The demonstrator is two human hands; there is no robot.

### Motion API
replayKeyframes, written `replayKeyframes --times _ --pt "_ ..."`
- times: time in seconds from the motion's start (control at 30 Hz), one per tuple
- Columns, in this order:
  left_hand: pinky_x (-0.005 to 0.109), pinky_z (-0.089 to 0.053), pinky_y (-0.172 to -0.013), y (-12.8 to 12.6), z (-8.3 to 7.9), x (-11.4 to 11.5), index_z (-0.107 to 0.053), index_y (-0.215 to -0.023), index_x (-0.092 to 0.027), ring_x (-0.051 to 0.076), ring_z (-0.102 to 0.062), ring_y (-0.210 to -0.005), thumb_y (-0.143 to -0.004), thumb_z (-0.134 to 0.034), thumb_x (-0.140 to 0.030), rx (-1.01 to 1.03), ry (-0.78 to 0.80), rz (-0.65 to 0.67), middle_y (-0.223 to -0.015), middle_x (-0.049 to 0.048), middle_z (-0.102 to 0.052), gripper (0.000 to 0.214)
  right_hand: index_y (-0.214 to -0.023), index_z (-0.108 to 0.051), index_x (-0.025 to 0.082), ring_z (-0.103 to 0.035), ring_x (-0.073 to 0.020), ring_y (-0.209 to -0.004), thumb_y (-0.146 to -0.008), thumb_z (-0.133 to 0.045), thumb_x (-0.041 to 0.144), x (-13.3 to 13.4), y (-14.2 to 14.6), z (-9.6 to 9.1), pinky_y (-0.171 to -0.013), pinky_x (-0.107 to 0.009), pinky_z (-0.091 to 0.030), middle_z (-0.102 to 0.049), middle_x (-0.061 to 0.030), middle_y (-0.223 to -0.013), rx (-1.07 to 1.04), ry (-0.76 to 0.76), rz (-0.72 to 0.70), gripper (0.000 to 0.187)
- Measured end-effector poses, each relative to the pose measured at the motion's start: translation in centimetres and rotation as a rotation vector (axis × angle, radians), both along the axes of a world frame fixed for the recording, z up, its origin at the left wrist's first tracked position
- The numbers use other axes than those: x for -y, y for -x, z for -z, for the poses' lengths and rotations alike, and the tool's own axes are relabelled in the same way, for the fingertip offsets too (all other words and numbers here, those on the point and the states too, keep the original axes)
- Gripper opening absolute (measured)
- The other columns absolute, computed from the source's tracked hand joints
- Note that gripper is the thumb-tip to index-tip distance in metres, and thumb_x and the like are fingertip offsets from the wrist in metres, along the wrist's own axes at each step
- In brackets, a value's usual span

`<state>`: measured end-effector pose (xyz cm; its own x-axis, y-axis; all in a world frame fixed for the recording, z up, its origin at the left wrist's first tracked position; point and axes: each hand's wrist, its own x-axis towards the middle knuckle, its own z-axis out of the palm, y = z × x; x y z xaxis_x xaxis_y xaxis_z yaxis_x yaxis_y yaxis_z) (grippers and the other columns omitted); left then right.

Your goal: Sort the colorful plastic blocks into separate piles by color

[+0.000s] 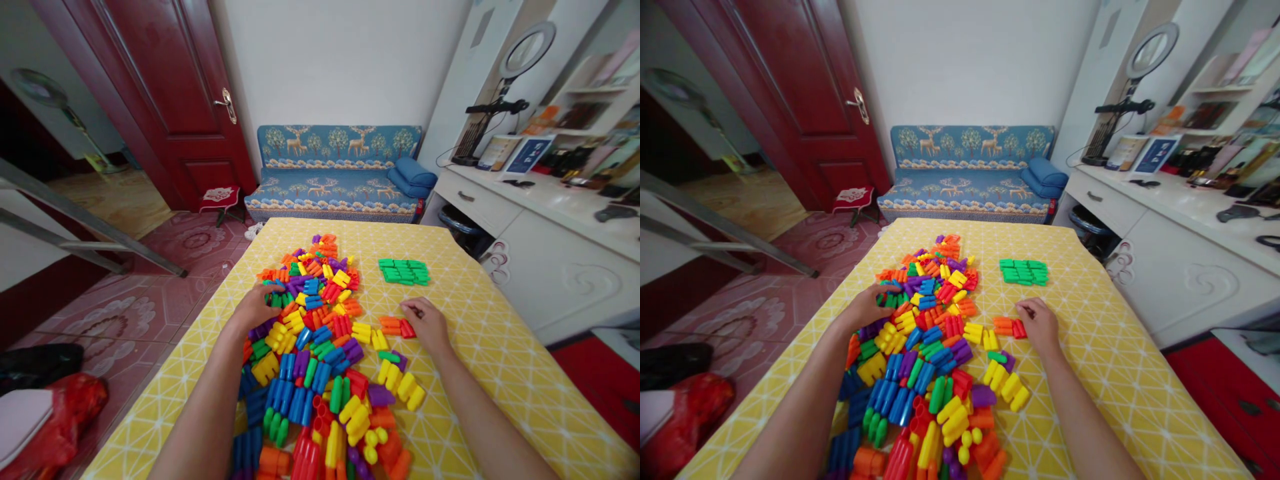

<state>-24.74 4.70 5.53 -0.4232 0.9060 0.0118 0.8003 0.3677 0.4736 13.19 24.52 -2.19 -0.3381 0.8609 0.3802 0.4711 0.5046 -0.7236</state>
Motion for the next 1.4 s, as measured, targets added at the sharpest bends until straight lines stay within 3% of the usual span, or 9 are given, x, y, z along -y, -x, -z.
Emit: replayKeyframes --times 0.13,0.3,0.5,0.67,0.83,0.97,1.17,1.3,1.4 --pt "0.033 -0.047 -0.087 -0.6 -0.3 -0.8 -0.065 -0.122 -0.031 0.027 -0.061 -0.1 -0.061 -0.073 -0.029 -0.069 0.034 0.078 -0.109 0.0056 -0.066 0.062 -0.082 -0.068 0.021 -0.062 -0.0205 -0.084 -0.083 -0.054 0.036 -0.1 0.0 0.1 -0.074 -0.034 -0.049 -0.067 -0.007 -0.093 -0.003 -0.011 0.002 0.021" --pt "0.036 -0.048 -0.082 -2.4 -0.2 -1.3 -0.068 -0.116 -0.032 0.03 -0.062 -0.096 -0.07 -0.068 -0.044 -0.242 0.052 -0.027 -0.106 0.0092 -0.067 0.047 -0.081 -0.068 0.021 -0.062 -0.0202 -0.083 -0.084 -0.054 0.036 -0.1 0.0 0.1 -0.073 -0.033 -0.049 -0.067 -0.0069 -0.092 -0.002 -0.013 0.002 0.02" --pt "0.035 -0.049 -0.077 -3.5 -0.6 -0.4 -0.072 -0.107 -0.031 0.03 -0.065 -0.092 -0.076 -0.063 -0.04 -0.286 0.033 0.001 -0.104 0.0077 -0.069 0.033 -0.082 -0.068 0.021 -0.062 -0.02 -0.083 -0.083 -0.055 0.037 0.0 0.0 0.1 -0.073 -0.033 -0.049 -0.067 -0.0067 -0.092 -0.013 0.005 0.005 0.021" --pt "0.032 -0.049 -0.083 -4.5 -1.1 -0.5 -0.074 -0.1 -0.027 0.025 -0.066 -0.095 -0.076 -0.059 -0.025 -0.139 -0.059 0.156 -0.102 0.0051 -0.072 0.028 -0.082 -0.068 0.02 -0.062 -0.0203 -0.084 -0.084 -0.055 0.036 0.0 0.0 0.1 -0.074 -0.033 -0.049 -0.066 -0.0069 -0.092 -0.019 -0.004 0.001 0.02" --pt "0.029 -0.05 -0.08 -6.9 -1.3 -1.3 -0.073 -0.081 -0.019 0.02 -0.067 -0.085 -0.072 -0.055 -0.013 0.146 -0.321 0.145 -0.088 0.0041 -0.073 0.02 -0.082 -0.068 0.02 -0.062 -0.0199 -0.084 -0.084 -0.054 0.036 -0.1 0.0 0.1 -0.074 -0.033 -0.049 -0.066 -0.0069 -0.093 -0.021 0.006 -0.002 0.021" --pt "0.029 -0.052 -0.079 -8.7 -0.9 -1.7 -0.07 -0.088 -0.017 0.018 -0.067 -0.086 -0.074 -0.054 -0.013 0.372 -0.432 0.19 -0.092 0.0039 -0.072 0.022 -0.081 -0.069 0.02 -0.061 -0.0197 -0.081 -0.082 -0.055 0.038 -0.2 0.0 0.3 -0.072 -0.033 -0.048 -0.066 -0.0068 -0.091 -0.021 -0.001 0.005 0.022" --pt "0.036 -0.046 -0.1 -9.0 -0.4 -1.3 -0.069 -0.104 -0.019 0.022 -0.058 -0.112 -0.067 -0.049 -0.001 0.104 -0.48 0.186 -0.117 0.0072 -0.061 0.046 -0.082 -0.068 0.02 -0.061 -0.0195 -0.082 -0.083 -0.055 0.036 -0.2 0.0 0.4 -0.072 -0.033 -0.048 -0.066 -0.0062 -0.091 -0.03 -0.017 -0.003 0.021" --pt "0.043 -0.043 -0.103 -8.8 -0.3 -1.1 -0.064 -0.117 -0.019 0.028 -0.053 -0.118 -0.066 -0.055 -0.006 -0.082 -0.33 0.092 -0.124 0.0104 -0.057 0.053 -0.081 -0.068 0.02 -0.061 -0.0194 -0.081 -0.083 -0.055 0.036 -0.1 0.0 0.4 -0.072 -0.033 -0.048 -0.066 -0.0061 -0.09 -0.03 -0.014 0.005 0.02" --pt "0.045 -0.044 -0.102 -8.8 0.2 -1.4 -0.063 -0.12 -0.019 0.031 -0.053 -0.117 -0.066 -0.061 -0.011 -0.11 -0.204 0.046 -0.124 0.0123 -0.057 0.055 -0.081 -0.068 0.02 -0.061 -0.0192 -0.081 -0.083 -0.055 0.035 -0.1 0.0 0.3 -0.071 -0.033 -0.048 -0.066 -0.0061 -0.09 -0.03 -0.011 0.003 0.02"
